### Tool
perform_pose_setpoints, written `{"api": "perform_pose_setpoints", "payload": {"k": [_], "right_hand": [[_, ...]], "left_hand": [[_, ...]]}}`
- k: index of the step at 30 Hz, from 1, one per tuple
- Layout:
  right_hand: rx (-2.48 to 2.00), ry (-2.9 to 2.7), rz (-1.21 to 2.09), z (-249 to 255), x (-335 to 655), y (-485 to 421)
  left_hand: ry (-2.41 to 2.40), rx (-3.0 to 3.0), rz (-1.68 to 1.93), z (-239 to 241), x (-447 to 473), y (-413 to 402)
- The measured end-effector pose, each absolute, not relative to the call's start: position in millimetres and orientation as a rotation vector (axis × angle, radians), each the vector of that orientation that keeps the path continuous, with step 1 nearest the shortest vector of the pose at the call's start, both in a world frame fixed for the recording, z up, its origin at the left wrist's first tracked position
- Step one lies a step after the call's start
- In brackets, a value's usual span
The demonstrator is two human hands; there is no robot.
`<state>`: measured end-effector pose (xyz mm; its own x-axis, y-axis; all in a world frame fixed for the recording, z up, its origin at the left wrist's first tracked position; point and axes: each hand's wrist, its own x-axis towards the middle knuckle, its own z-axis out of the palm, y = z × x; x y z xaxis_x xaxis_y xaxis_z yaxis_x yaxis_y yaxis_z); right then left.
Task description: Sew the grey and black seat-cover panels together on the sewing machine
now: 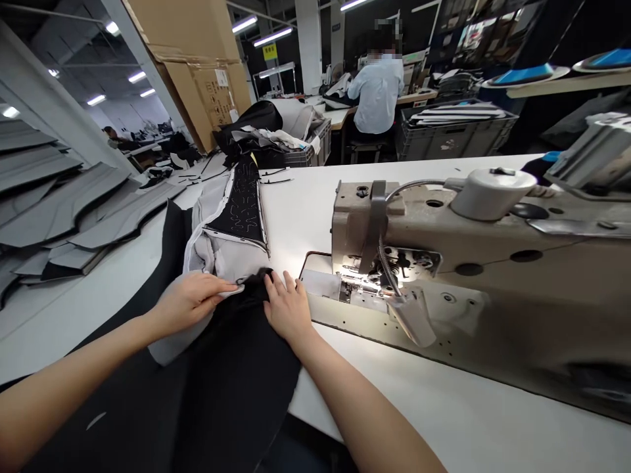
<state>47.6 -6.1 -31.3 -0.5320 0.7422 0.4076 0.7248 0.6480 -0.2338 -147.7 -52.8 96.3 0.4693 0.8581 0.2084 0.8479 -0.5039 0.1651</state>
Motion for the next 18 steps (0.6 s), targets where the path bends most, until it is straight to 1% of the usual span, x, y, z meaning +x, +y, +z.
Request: {"api": "perform_pose_setpoints", "payload": {"k": [3,5,7,10,13,16,18], "right_hand": [[-1.204,-2.398,0.086,-28.8,45.5,-1.4],[-1.246,-2.390,0.102,-28.4,45.5,1.9],[-1.260,-2.377,0.101,-28.6,49.5,4.8],[-1.219,-2.430,0.105,-26.4,72.1,1.9],[-1.014,-2.613,0.172,-19.0,115.4,-20.7],[-0.675,-2.763,0.399,-10.0,154.4,-57.6],[-0.483,-2.820,0.553,-6.6,163.2,-76.2]], "left_hand": [[1.637,2.238,0.508,91.5,-105.8,-51.5],[1.642,2.034,0.562,77.5,-79.2,-49.5],[1.602,1.959,0.611,58.3,-60.5,-49.7],[1.535,2.038,0.717,29.7,-52.8,-54.7],[1.436,2.263,0.800,10.4,-60.6,-56.3],[1.364,2.419,0.762,2.8,-65.6,-42.4],[1.363,2.472,0.684,4.1,-61.1,-23.2]]}}
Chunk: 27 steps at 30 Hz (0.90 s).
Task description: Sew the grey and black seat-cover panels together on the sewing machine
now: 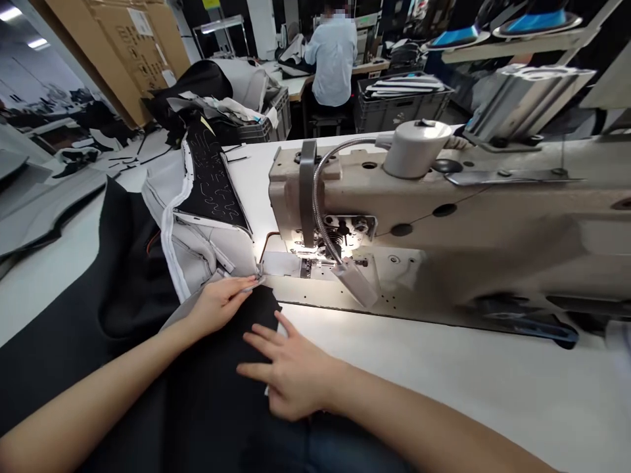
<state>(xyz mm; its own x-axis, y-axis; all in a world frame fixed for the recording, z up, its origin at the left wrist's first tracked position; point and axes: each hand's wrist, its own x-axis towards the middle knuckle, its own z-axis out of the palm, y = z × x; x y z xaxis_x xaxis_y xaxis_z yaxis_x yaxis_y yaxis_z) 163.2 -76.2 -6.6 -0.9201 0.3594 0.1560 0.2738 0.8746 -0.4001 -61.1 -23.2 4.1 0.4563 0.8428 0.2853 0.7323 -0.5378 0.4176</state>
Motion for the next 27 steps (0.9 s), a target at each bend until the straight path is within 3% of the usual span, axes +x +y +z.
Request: {"api": "perform_pose_setpoints", "payload": {"k": [3,8,15,27], "right_hand": [[-0.459,-2.844,0.613,-8.7,151.8,-78.3],[-0.751,-2.802,0.391,-18.4,142.2,-37.6],[-0.923,-2.712,0.290,-25.3,177.7,-34.8],[-0.849,-2.575,0.074,-33.7,175.5,-34.5]], "left_hand": [[1.418,2.521,0.532,13.3,-42.4,14.1],[1.475,2.654,0.322,26.0,-12.3,57.3],[0.964,3.126,-0.013,4.1,-22.8,45.2],[0.846,3.028,0.224,10.8,9.0,17.9]]}}
